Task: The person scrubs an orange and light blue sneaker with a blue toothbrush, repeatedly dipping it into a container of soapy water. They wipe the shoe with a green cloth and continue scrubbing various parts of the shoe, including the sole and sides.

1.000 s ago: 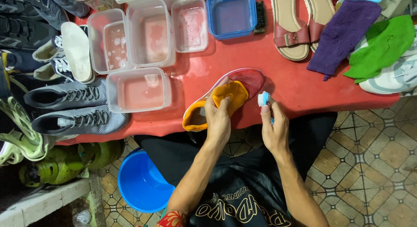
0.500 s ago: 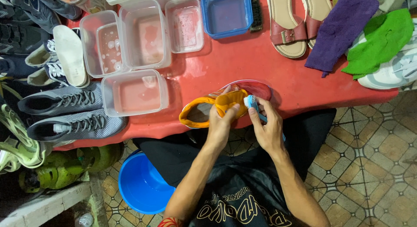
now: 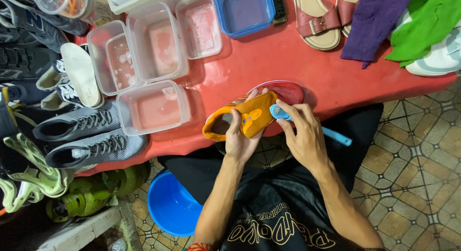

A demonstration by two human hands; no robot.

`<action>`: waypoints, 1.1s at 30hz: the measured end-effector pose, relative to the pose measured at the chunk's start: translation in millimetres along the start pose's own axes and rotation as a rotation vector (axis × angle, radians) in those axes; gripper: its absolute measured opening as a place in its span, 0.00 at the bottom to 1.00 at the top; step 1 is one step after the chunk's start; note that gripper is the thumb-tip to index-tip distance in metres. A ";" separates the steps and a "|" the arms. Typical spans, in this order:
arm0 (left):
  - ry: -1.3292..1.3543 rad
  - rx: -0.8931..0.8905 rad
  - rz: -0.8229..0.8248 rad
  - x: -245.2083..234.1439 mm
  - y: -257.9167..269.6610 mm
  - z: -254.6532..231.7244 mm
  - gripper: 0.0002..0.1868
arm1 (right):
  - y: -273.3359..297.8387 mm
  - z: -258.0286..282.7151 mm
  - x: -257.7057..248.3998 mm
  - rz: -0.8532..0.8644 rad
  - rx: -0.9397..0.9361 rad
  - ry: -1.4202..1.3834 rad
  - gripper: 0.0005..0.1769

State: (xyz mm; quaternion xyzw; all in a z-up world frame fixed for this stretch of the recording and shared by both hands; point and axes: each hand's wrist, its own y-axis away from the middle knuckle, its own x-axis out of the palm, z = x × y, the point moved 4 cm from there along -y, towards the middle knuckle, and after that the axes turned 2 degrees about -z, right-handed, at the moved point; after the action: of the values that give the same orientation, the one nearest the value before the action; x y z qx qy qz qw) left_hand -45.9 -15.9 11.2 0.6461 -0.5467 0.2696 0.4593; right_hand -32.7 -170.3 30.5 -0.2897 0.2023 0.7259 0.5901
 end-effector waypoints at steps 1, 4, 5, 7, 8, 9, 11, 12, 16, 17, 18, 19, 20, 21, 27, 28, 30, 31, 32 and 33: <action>-0.002 -0.002 0.000 -0.1 1.6 -0.7 0.38 | 0.9 1.4 1.1 -0.001 0.002 -0.001 0.23; 0.061 -0.012 0.003 5.3 4.0 -4.8 0.39 | -0.3 4.4 5.4 0.004 -0.007 0.105 0.22; 0.145 -0.031 -0.043 8.3 4.2 -6.4 0.36 | -1.7 4.6 6.6 -0.020 -0.022 0.088 0.21; 0.231 -0.047 -0.084 12.4 1.7 -7.6 0.34 | -6.8 2.7 8.0 -0.048 -0.041 0.074 0.20; 0.254 -0.056 -0.100 11.7 2.3 -6.6 0.33 | -7.0 2.3 6.5 -0.112 -0.064 0.169 0.19; 0.278 -0.066 -0.116 11.1 2.7 -5.7 0.32 | -7.1 2.1 5.3 -0.176 -0.086 0.264 0.18; 0.299 -0.069 -0.122 12.9 0.5 -8.4 0.32 | -4.3 21.7 15.0 -0.141 -0.143 0.186 0.16; 0.319 -0.078 -0.138 12.8 1.9 -8.9 0.31 | 0.0 32.5 20.8 -0.100 -0.191 0.103 0.14; 0.344 -0.040 -0.063 2.3 1.9 -4.0 0.33 | -9.7 32.4 18.2 -0.164 -0.263 0.125 0.12; 0.369 -0.044 -0.057 1.9 2.5 -2.7 0.34 | -10.4 32.3 17.6 -0.190 -0.276 0.128 0.14; 0.394 -0.049 -0.041 2.2 0.3 -1.7 0.34 | -13.2 31.6 16.6 -0.224 -0.294 0.134 0.15; 0.393 -0.047 -0.038 -1.0 -0.8 -3.0 0.34 | -13.2 32.1 18.5 -0.226 -0.297 0.134 0.15; 0.381 -0.061 -0.018 -2.9 -0.2 -3.7 0.34 | -10.9 34.3 21.3 -0.190 -0.334 0.091 0.14; 0.369 -0.074 0.001 -4.8 0.2 -3.9 0.33 | -8.5 36.1 23.9 -0.155 -0.370 0.048 0.12; 0.303 -0.114 -0.051 25.9 2.3 -19.1 0.32 | -0.7 38.8 31.7 -0.134 -0.340 -0.081 0.13; 0.300 -0.122 -0.056 16.7 1.6 -12.5 0.32 | -7.0 31.1 26.2 -0.134 -0.330 -0.082 0.13; 0.321 -0.044 -0.074 -2.2 -0.7 -2.8 0.31 | -20.8 14.4 10.6 -0.275 -0.291 0.094 0.10; 0.321 -0.044 -0.078 6.6 0.5 -6.5 0.31 | -16.9 25.2 12.9 -0.271 -0.289 0.092 0.10; 0.322 -0.060 -0.117 14.5 0.3 -9.2 0.30 | -13.8 36.7 15.6 -0.238 -0.322 0.022 0.08; 0.324 -0.076 -0.156 22.7 0.0 -11.8 0.29 | -10.7 48.2 17.9 -0.204 -0.355 -0.047 0.06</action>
State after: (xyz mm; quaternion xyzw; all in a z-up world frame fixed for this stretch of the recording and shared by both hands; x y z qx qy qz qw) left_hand -38.3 -15.8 35.6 0.6170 -0.4237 0.3129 0.5848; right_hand -33.5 -124.1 55.4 -0.3911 0.0268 0.6931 0.6049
